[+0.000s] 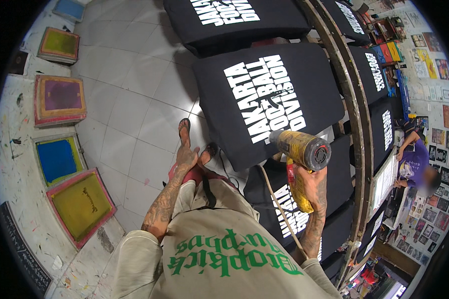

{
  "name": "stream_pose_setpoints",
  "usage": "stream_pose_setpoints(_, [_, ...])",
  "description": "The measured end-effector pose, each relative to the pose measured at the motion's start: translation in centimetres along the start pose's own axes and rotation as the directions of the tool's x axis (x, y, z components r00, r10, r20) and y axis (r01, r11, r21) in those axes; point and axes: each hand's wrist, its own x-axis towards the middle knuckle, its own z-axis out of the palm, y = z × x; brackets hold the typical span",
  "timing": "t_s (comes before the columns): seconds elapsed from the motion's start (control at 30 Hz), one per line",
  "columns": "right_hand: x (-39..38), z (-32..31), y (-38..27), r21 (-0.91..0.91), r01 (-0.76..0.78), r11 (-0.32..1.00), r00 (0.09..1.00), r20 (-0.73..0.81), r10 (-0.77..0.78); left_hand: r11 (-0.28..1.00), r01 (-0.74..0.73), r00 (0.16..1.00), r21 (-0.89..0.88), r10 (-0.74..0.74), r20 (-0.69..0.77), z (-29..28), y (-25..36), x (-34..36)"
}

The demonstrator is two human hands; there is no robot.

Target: The person uses a yellow heat gun to apply heat to white text printed on black t-shirts hanging on a rack. They move the heat gun back and forth over the text while occasionally touching the shirts with their left hand.

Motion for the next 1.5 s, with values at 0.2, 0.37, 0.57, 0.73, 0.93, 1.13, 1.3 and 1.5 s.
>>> stream_pose_setpoints(0.2, [-0.4, -0.7, 1.6, -0.081, -0.013, 0.997, 1.0, -0.024, 0.012, 0.833, 0.177, 0.614, 0.525, -0.51, 0.602, -5.1, 2.3, -2.0])
stream_pose_setpoints(0.37, [-0.9, -0.7, 0.7, 0.044, -0.119, 0.992, 0.992, 0.056, 0.116, 0.894, 0.182, 0.735, 0.409, -0.4, 0.547, -4.0, -2.0, -4.4])
stream_pose_setpoints(0.57, [-1.3, -0.6, -0.7, 0.016, -0.223, 0.975, 0.972, 0.08, 0.221, 0.869, 0.249, 0.74, 0.428, -0.456, 0.495, -5.3, 3.3, -4.8])
stream_pose_setpoints(0.73, [-1.2, -0.6, 1.7, -0.071, 0.0, 0.997, 1.0, 0.008, 0.0, 0.865, 0.202, 0.724, 0.459, -0.448, 0.525, -3.2, -0.5, -4.3])
stream_pose_setpoints(0.93, [-0.6, -0.4, 2.4, 0.008, -0.118, 0.993, 0.993, 0.011, 0.118, 0.88, 0.231, 0.754, 0.415, -0.432, 0.495, -3.2, -1.4, -4.3])
stream_pose_setpoints(1.13, [-0.3, 0.1, 1.6, 0.066, -0.146, 0.987, 0.989, 0.019, 0.145, 0.857, 0.209, 0.763, 0.471, -0.444, 0.47, -2.0, -3.9, -4.2])
stream_pose_setpoints(1.3, [-0.2, -0.1, 2.8, -0.008, -0.091, 0.996, 0.996, 0.024, 0.091, 0.873, 0.175, 0.791, 0.455, -0.4, 0.462, -1.8, -4.6, -4.4])
stream_pose_setpoints(1.5, [-0.1, 0.9, 1.4, -0.035, 0.021, 0.999, 0.997, -0.074, -0.023, 0.87, 0.242, 0.748, 0.43, -0.45, 0.488, -5.2, 2.7, -4.3])
